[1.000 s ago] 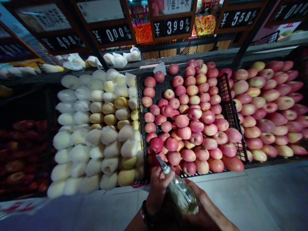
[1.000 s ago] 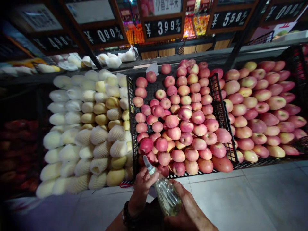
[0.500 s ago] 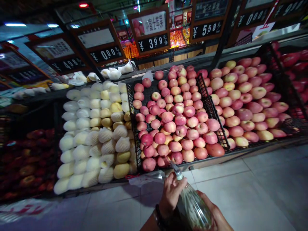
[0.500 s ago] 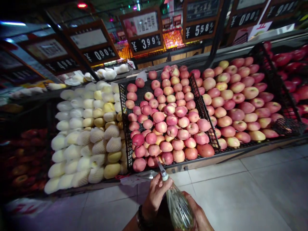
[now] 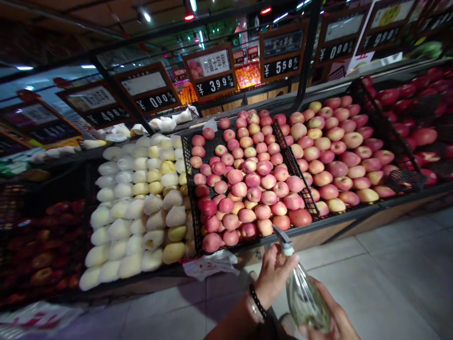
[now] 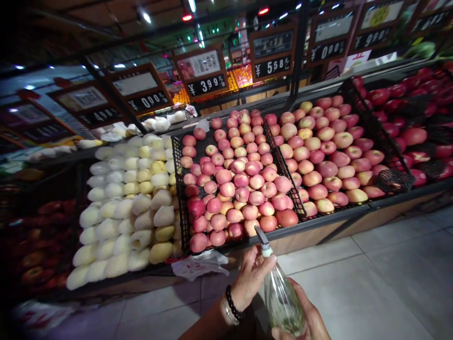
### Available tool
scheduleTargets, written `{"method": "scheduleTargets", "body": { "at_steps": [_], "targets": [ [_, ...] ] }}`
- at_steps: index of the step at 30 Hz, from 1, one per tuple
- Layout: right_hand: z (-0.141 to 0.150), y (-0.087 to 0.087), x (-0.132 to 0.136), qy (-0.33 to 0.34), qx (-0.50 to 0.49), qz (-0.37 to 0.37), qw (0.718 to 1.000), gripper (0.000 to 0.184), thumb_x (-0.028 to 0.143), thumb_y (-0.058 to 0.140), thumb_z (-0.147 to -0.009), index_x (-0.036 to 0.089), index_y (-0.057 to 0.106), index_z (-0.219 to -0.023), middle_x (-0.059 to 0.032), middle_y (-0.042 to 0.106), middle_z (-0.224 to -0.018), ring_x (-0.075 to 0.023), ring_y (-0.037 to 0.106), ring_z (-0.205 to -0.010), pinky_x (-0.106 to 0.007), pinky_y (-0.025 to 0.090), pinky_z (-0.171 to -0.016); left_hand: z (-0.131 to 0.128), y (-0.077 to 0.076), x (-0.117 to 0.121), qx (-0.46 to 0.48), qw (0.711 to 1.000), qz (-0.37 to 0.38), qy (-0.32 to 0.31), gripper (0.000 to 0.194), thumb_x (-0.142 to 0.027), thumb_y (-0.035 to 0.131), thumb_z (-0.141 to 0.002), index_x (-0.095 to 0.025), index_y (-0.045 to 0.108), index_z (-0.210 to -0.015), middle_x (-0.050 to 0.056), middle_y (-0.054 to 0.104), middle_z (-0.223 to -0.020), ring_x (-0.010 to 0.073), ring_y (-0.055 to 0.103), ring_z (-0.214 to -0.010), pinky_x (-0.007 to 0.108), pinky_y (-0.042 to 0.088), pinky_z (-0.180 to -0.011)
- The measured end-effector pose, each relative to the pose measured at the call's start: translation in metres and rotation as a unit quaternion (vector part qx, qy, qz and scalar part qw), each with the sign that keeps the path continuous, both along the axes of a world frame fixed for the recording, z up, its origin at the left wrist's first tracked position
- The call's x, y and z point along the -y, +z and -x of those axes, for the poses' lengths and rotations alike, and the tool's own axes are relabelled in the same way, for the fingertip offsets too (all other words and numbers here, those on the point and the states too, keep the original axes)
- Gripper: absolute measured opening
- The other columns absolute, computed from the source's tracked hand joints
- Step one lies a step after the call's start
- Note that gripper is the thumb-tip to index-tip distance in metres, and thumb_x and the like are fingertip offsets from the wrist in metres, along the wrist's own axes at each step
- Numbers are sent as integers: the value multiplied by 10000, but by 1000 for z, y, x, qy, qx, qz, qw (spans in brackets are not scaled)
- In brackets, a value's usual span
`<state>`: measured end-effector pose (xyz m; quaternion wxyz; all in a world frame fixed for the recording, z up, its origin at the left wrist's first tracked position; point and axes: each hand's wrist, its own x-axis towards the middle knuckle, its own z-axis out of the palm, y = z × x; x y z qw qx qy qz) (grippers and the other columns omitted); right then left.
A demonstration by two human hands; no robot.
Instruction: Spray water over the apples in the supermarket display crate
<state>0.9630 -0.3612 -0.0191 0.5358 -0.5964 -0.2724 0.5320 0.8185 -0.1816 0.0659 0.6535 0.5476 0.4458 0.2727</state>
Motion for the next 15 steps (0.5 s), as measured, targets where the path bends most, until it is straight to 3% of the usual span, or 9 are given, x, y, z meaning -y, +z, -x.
{"method": "scheduleTargets", "body": {
  "at_steps": [4, 6, 10, 15],
  "targets": [
    [-30, 21, -3, 45, 18, -20, 999, 932, 336, 1011, -704, 275, 629, -1552, -176, 804, -1419, -466, 782, -1275, -469, 715, -977, -32, 28, -4, -31, 999, -15, -26, 528, -509, 834, -905, -231, 689, -1329, 113, 736, -1339, 294, 694, -1149, 386, 575, -931],
    [-39, 30, -4, 39, 35, -16, 999, 902, 307, 1015, -693, 251, 656, -1519, -186, 796, -1432, -476, 764, -1307, -471, 712, -986, -46, 34, -3, -18, 999, -34, -21, 461, -469, 829, -901, -214, 702, -1263, 98, 762, -1246, 277, 691, -1111, 367, 556, -916],
    [-48, 34, -8, -2, 41, -11, 999, 867, 304, 1033, -659, 254, 693, -1455, -182, 789, -1438, -488, 739, -1341, -507, 702, -1010, -68, 28, -2, 34, 999, -33, -12, 276, -395, 813, -902, -209, 700, -1072, 20, 706, -985, 202, 615, -917, 328, 501, -827],
    [-51, 26, -22, -9, 23, -20, 999, 857, 358, 1016, -701, 291, 662, -1478, -160, 825, -1336, -480, 780, -1270, -519, 714, -971, -79, 25, -24, 0, 999, -40, -29, 377, -440, 866, -881, -220, 702, -1139, 51, 743, -1072, 229, 635, -971, 359, 512, -880]
  ]
}}
